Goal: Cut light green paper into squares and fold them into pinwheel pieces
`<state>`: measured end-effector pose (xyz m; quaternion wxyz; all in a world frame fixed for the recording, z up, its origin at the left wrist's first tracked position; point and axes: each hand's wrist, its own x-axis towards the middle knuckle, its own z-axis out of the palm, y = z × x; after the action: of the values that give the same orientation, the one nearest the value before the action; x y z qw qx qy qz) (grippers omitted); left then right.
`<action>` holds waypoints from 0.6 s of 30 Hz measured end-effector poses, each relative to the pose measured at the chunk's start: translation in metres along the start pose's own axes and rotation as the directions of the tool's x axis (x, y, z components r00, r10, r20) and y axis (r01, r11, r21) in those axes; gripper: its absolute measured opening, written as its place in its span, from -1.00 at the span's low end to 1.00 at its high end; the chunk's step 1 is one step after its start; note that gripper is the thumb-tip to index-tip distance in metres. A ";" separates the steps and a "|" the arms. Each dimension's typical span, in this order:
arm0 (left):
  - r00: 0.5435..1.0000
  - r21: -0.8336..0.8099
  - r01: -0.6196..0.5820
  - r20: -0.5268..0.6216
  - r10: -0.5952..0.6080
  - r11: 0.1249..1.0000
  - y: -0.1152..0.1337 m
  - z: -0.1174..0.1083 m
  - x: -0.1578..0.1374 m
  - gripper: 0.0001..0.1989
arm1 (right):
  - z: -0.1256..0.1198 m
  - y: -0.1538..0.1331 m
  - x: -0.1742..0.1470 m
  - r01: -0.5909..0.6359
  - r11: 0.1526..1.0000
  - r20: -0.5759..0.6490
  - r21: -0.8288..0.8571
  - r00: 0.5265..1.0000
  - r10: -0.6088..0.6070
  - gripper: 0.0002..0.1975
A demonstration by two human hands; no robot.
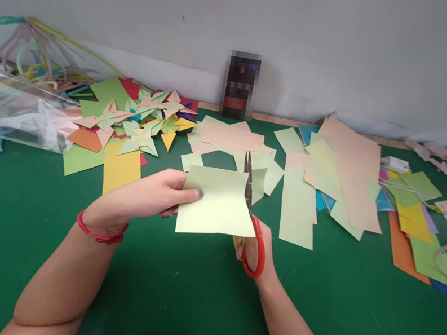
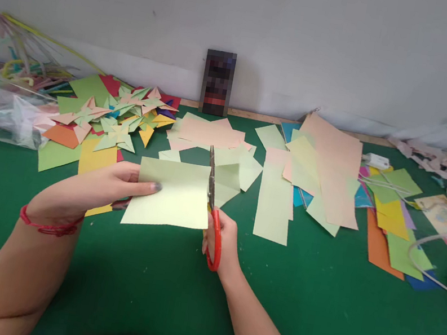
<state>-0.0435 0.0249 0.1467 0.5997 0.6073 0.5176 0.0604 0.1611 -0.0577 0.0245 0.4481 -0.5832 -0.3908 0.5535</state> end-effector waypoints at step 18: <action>0.959 -0.070 -0.188 -0.228 0.168 0.980 -0.043 0.035 0.031 -0.73 | -0.067 -0.004 0.034 -0.138 0.487 -0.328 -0.863 0.885 -0.330 -0.53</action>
<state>-0.0292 0.0124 0.0864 0.5576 0.6129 0.5210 0.2049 0.2306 -0.0302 0.0174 0.2014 -0.8158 -0.5326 0.1013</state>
